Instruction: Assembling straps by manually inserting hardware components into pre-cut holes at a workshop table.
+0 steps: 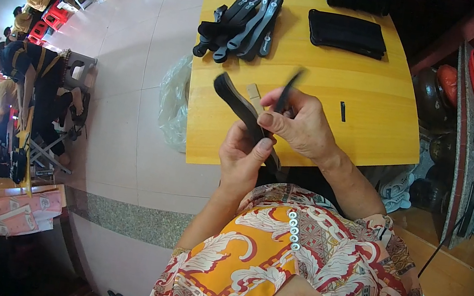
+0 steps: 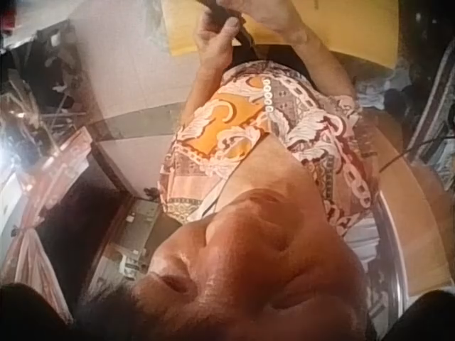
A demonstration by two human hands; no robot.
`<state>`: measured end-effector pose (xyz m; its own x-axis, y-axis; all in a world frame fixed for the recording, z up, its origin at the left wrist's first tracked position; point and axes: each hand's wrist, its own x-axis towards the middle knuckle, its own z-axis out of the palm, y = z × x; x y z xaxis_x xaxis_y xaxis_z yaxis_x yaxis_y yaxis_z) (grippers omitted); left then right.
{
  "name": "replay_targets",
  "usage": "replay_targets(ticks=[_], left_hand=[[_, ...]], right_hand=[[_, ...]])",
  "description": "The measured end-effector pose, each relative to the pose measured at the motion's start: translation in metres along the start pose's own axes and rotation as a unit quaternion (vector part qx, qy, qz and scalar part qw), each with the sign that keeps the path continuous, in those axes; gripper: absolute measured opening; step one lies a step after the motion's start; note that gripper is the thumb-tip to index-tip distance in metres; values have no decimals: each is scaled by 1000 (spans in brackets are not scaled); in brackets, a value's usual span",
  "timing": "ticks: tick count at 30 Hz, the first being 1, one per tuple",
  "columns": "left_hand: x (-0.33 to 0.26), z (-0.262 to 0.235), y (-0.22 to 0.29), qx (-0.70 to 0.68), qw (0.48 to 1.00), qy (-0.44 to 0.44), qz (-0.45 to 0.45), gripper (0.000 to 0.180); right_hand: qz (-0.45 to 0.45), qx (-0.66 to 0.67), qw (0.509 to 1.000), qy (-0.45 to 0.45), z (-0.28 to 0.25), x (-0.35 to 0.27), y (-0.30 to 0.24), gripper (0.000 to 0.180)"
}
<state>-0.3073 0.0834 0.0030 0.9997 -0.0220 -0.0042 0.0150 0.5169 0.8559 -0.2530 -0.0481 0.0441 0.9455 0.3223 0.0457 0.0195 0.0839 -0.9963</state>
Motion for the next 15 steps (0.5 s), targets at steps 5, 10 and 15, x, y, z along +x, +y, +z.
replay_targets(ticks=[5, 10, 15], left_hand=[[-8, 2, -5, 56, 993, 32, 96, 33], [1, 1, 1, 371, 835, 2, 407, 35], [11, 9, 12, 447, 746, -140, 473, 36]], right_hand=[[42, 76, 996, 5, 6, 3, -3, 20], [-31, -97, 994, 34, 7, 13, 24, 25], [-40, -175, 984, 1, 6, 22, 10, 38]])
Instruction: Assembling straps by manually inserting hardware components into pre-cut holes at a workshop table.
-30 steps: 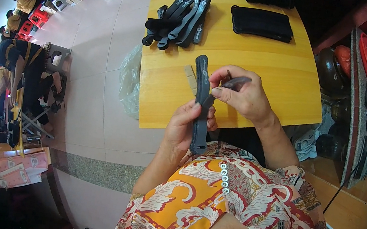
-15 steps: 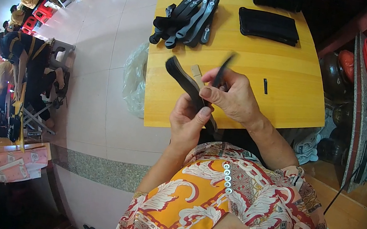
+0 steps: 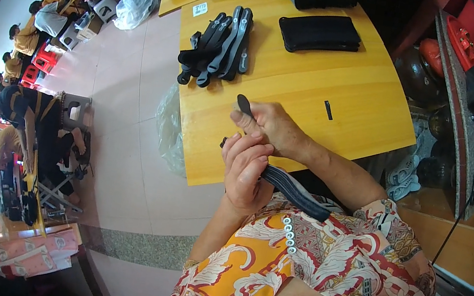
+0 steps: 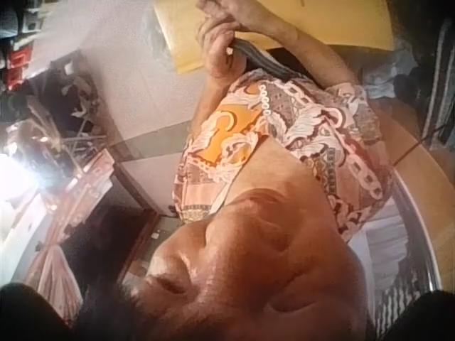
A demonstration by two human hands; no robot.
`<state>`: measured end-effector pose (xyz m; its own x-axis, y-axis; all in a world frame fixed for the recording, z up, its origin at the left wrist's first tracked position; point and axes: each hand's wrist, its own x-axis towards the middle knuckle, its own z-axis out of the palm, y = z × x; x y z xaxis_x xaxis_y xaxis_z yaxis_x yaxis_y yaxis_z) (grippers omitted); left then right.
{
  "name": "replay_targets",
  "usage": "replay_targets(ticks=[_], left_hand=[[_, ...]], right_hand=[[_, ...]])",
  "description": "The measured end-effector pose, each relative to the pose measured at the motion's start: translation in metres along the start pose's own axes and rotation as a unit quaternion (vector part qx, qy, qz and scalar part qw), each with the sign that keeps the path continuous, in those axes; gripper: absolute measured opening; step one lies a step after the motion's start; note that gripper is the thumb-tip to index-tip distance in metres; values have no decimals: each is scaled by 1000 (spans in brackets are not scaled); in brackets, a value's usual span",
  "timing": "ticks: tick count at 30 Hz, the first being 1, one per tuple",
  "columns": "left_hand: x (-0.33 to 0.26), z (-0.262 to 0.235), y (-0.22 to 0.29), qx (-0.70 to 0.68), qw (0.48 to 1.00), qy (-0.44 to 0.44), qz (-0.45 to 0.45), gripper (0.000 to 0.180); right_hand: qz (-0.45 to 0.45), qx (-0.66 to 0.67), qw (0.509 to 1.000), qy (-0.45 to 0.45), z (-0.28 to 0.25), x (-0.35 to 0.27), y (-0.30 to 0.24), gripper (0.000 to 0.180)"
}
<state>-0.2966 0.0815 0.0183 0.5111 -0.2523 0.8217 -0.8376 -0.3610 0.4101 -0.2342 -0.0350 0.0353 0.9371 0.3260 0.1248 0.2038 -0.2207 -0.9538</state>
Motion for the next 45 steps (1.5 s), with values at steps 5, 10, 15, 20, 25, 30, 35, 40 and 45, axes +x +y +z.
replay_targets(ticks=[5, 10, 15, 20, 25, 30, 35, 40, 45], left_hand=[[11, -1, -4, -87, 996, -19, 17, 39], [13, -2, 8, -123, 989, -80, -4, 37], [-4, -29, 17, -192, 974, -58, -105, 34], [-19, -18, -1, -343, 834, 177, -394, 41], [-25, -10, -18, -442, 739, 172, -477, 32], [-33, -10, -15, -468, 704, 117, -522, 34], [-38, -8, -15, -486, 657, 112, -566, 36], [-36, -11, -15, -509, 610, 124, -595, 39], [-35, -14, -15, -515, 588, 128, -610, 41]], right_hand=[[-266, -204, 917, 217, -14, 24, 23, 15], [-235, -291, 857, 354, -68, 67, 61, 23], [-37, -149, 837, 526, -168, 86, 90, 38], [-4, 81, 935, 344, -136, 43, 24, 40], [125, 222, 941, 224, -113, 12, 39, 33], [209, 488, 827, 187, -105, -9, 81, 28], [185, 598, 753, 205, -99, -9, 100, 11], [210, 598, 728, 262, -102, 10, 108, 5], [212, 601, 705, 312, -103, 25, 114, 3]])
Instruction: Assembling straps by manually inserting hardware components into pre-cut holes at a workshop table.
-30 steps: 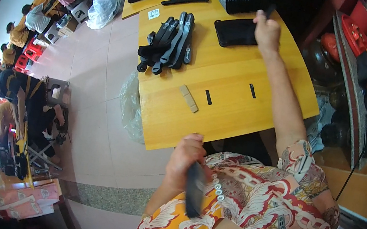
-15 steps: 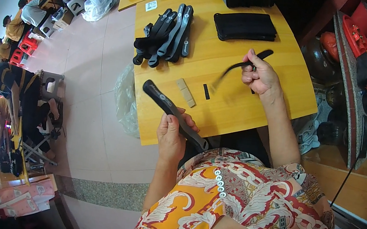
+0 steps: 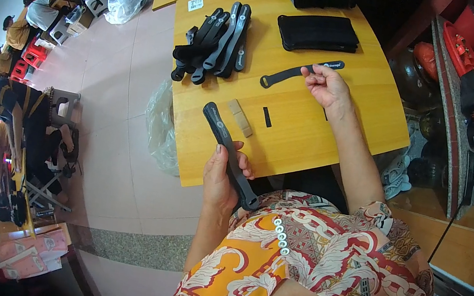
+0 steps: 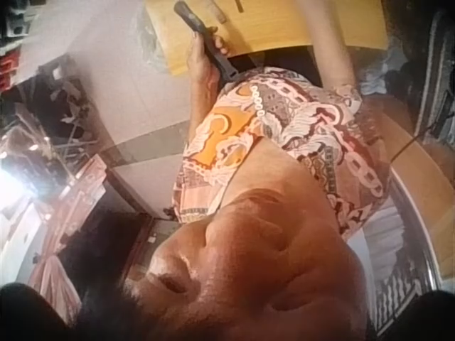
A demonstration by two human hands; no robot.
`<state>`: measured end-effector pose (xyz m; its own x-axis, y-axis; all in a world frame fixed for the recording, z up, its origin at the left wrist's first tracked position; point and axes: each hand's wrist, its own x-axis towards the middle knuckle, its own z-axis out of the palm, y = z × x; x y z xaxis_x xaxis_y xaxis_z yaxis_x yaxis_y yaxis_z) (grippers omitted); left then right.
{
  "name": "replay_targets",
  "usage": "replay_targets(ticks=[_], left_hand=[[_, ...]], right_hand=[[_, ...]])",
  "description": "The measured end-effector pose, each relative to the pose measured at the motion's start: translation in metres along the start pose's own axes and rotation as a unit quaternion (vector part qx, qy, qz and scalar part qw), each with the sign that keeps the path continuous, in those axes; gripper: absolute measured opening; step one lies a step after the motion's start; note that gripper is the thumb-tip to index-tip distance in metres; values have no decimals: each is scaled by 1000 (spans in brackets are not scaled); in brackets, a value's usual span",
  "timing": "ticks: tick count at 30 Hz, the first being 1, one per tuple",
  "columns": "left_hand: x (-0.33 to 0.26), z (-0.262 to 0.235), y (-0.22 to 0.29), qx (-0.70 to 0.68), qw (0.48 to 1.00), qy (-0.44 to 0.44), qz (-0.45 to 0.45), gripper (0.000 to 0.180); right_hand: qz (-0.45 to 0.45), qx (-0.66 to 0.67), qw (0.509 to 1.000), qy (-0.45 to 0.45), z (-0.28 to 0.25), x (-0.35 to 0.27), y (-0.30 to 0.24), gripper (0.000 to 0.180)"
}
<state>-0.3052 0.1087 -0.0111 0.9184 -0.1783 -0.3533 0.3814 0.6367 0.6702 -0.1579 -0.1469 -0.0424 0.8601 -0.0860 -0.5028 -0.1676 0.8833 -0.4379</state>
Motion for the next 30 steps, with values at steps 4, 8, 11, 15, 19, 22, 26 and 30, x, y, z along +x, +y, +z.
replay_targets(ticks=[4, 8, 11, 15, 19, 22, 26, 30], left_hand=[[2, -6, -2, -16, 1000, -7, -15, 39], [4, -8, -4, -77, 997, -1, -32, 32], [9, -18, -6, -128, 990, -17, -49, 32], [13, -22, -5, -159, 982, -87, -51, 26], [12, -16, -8, -71, 995, -71, -11, 23], [10, -10, -10, 20, 999, -45, 14, 26], [10, -11, -12, 13, 997, -72, -2, 27], [8, -7, -11, 2, 997, -67, -27, 27]], right_hand=[[-26, 17, 999, 28, 2, 10, 4, 5], [-24, -35, 999, 30, 7, 6, 2, 8], [-32, -72, 996, 40, 14, -12, -1, 9], [37, -51, 998, 11, -8, -32, -10, 6], [-4, -125, 990, 60, -5, -71, 11, 14], [-7, -276, 957, -92, -6, -90, 36, 16], [13, -437, 874, -212, 14, -110, 67, 19], [-24, -491, 831, -259, 21, -109, 86, 24]])
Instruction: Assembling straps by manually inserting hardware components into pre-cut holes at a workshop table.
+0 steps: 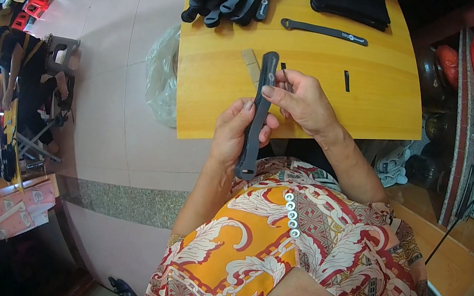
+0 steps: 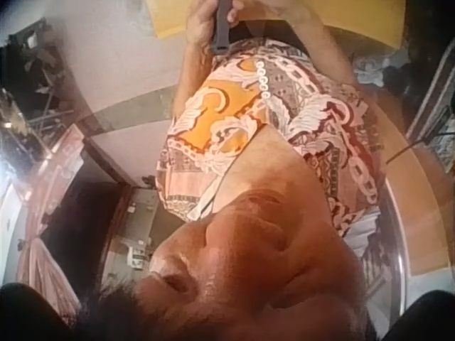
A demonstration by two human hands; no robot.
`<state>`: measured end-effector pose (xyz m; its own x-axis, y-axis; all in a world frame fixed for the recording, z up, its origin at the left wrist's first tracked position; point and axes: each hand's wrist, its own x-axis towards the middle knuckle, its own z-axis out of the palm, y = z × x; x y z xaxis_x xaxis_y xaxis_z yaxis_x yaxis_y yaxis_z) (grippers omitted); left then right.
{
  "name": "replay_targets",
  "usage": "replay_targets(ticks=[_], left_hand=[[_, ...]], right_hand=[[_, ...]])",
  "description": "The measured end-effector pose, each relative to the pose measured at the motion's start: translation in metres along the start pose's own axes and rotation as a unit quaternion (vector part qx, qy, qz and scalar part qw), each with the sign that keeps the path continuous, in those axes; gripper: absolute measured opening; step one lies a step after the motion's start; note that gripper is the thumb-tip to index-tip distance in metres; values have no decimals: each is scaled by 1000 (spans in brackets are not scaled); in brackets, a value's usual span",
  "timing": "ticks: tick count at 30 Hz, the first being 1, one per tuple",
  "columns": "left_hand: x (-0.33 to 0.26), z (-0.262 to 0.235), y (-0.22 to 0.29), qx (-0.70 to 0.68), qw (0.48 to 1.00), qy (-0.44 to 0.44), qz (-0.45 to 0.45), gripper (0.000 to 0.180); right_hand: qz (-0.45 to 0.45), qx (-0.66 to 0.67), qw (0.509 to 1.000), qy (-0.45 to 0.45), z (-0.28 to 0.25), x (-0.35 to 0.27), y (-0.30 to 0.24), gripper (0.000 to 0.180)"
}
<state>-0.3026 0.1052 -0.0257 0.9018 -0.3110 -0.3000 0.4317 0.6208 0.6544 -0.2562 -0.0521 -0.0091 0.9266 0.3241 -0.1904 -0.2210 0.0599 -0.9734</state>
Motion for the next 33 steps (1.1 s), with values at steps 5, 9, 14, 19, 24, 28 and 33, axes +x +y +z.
replay_targets(ticks=[5, 9, 14, 19, 24, 28, 33], left_hand=[[-4, 6, 2, -50, 997, -1, -53, 29], [-21, 2, -5, 17, 998, 29, -61, 33], [-21, -6, 7, -77, 995, 13, -69, 34], [-17, -15, 11, -228, 965, -37, -127, 41], [-18, -13, 7, -240, 959, -32, -149, 41], [-18, -8, 7, -219, 969, -19, -112, 42], [-20, -4, 7, -209, 974, 38, -78, 41]], right_hand=[[-3, 124, 988, 89, -2, 20, 0, 22], [-22, 136, 982, 132, -12, 24, 1, 21], [-54, -62, 992, 93, -3, 4, 2, 27], [-128, -207, 970, 14, 11, -39, -8, 21], [-270, -225, 932, -90, 22, -50, -17, 25], [-268, -344, 896, -85, 29, -53, -24, 30], [-246, -284, 922, -91, 39, -51, -20, 22]])
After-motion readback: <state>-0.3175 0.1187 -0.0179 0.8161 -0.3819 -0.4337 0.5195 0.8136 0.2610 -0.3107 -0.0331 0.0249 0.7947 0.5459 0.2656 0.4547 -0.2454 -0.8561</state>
